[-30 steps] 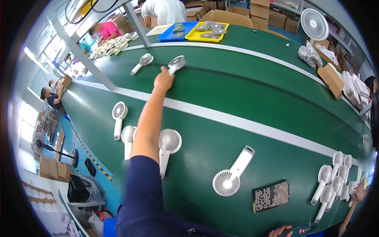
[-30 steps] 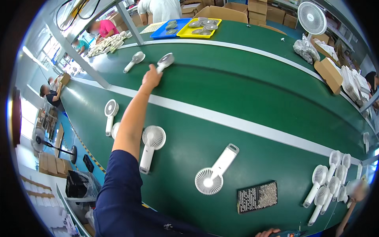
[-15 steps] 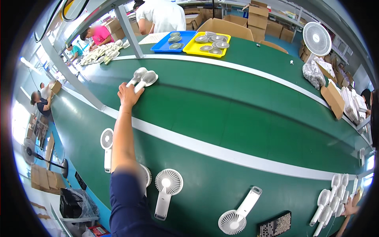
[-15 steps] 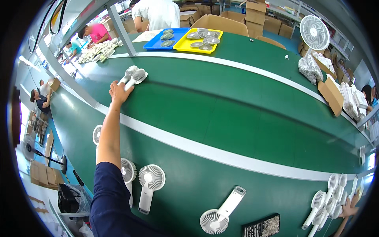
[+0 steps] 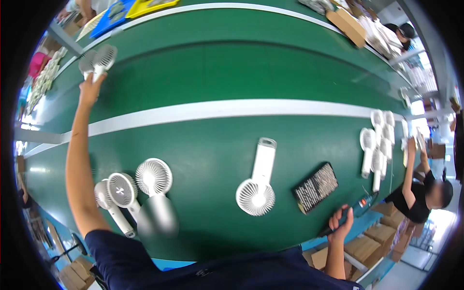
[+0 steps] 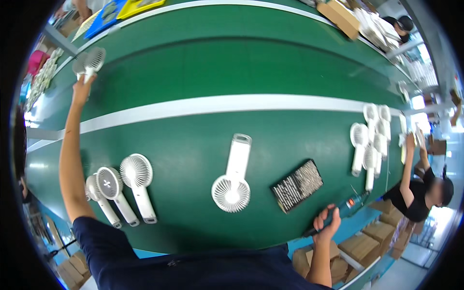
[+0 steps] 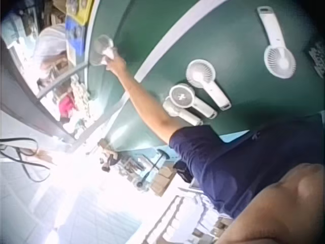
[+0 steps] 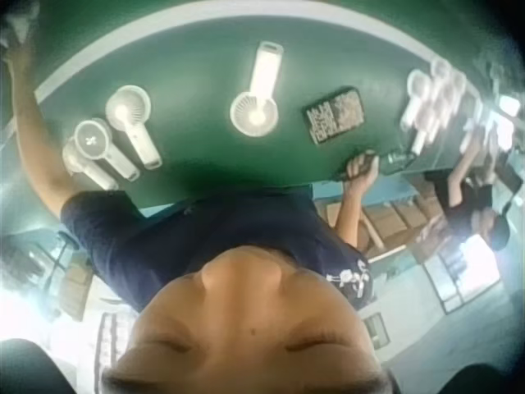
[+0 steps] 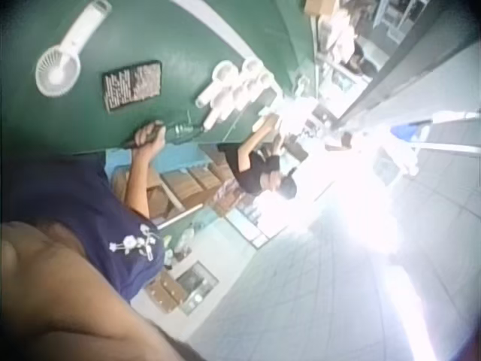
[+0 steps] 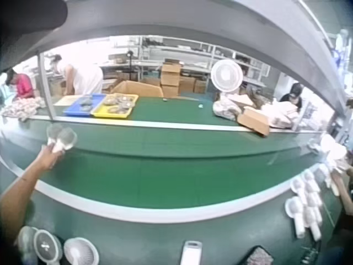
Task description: Assembling handheld portable fans using an electric screwdriver on a factory production line.
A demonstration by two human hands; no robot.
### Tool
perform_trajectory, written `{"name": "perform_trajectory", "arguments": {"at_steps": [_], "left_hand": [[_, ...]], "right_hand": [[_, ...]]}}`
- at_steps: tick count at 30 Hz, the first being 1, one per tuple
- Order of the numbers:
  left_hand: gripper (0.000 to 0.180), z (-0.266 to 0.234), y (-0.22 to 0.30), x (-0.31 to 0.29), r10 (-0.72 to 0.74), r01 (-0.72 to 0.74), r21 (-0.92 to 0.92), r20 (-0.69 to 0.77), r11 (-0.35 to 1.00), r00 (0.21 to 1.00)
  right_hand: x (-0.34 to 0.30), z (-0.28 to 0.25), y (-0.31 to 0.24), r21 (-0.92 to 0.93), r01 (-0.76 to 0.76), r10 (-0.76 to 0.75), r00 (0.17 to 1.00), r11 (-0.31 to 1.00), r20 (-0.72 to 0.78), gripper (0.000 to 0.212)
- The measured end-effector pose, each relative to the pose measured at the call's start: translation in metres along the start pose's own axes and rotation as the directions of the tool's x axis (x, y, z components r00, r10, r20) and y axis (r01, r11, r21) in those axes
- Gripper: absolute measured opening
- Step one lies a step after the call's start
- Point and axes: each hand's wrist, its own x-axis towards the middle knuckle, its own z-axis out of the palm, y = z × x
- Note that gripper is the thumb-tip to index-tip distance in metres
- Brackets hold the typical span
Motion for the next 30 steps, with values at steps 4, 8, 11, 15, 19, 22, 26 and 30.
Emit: {"name": "perform_trajectory", "arguments": {"at_steps": [4, 8, 11, 15, 19, 22, 26, 30], "left_hand": [[0.05, -0.048, 0.177, -0.12, 0.255, -0.211, -0.352, 0.084, 0.912, 0.963], [0.065, -0.08, 0.259, -0.284, 0.311, -0.227, -0.292, 0.282, 0.929, 0.908], [0.054, -0.079, 0.291, -0.375, 0.393, -0.323, -0.247, 0.33, 0.914, 0.858], [0.049, -0.049, 0.293, -0.43, 0.247, -0.217, -0.136, 0.269, 0.967, 0.931], [0.045, -0.032, 0.299, -0.454, 0.107, -0.109, -0.007, 0.247, 0.994, 0.963], [0.046, -0.03, 0.308, -0.48, 0.118, -0.113, -0.036, 0.225, 0.993, 0.967], [0.06, -0.035, 0.322, -0.517, 0.141, -0.117, -0.105, 0.265, 0.988, 0.954], [0.082, -0.066, 0.328, -0.542, 0.249, -0.203, -0.154, 0.416, 0.967, 0.874]], "right_hand": [[-0.011, -0.007, 0.0, 0.04, 0.059, -0.061, 0.997, 0.997, 0.048, 0.031], [-0.013, -0.015, 0.004, 0.1, 0.117, -0.128, 0.986, 0.988, 0.11, 0.031], [-0.014, -0.017, 0.005, 0.148, 0.115, -0.134, 0.982, 0.982, 0.131, 0.031], [-0.011, -0.02, 0.011, 0.206, 0.101, -0.145, 0.966, 0.973, 0.215, 0.031], [-0.012, -0.023, 0.01, 0.297, 0.086, -0.167, 0.951, 0.951, 0.26, 0.029], [-0.01, -0.029, 0.01, 0.327, 0.085, -0.185, 0.94, 0.941, 0.288, 0.029], [-0.004, -0.034, 0.014, 0.39, 0.044, -0.181, 0.929, 0.92, 0.323, 0.032], [-0.01, -0.028, 0.01, 0.451, -0.005, -0.173, 0.919, 0.893, 0.353, 0.038]]}}
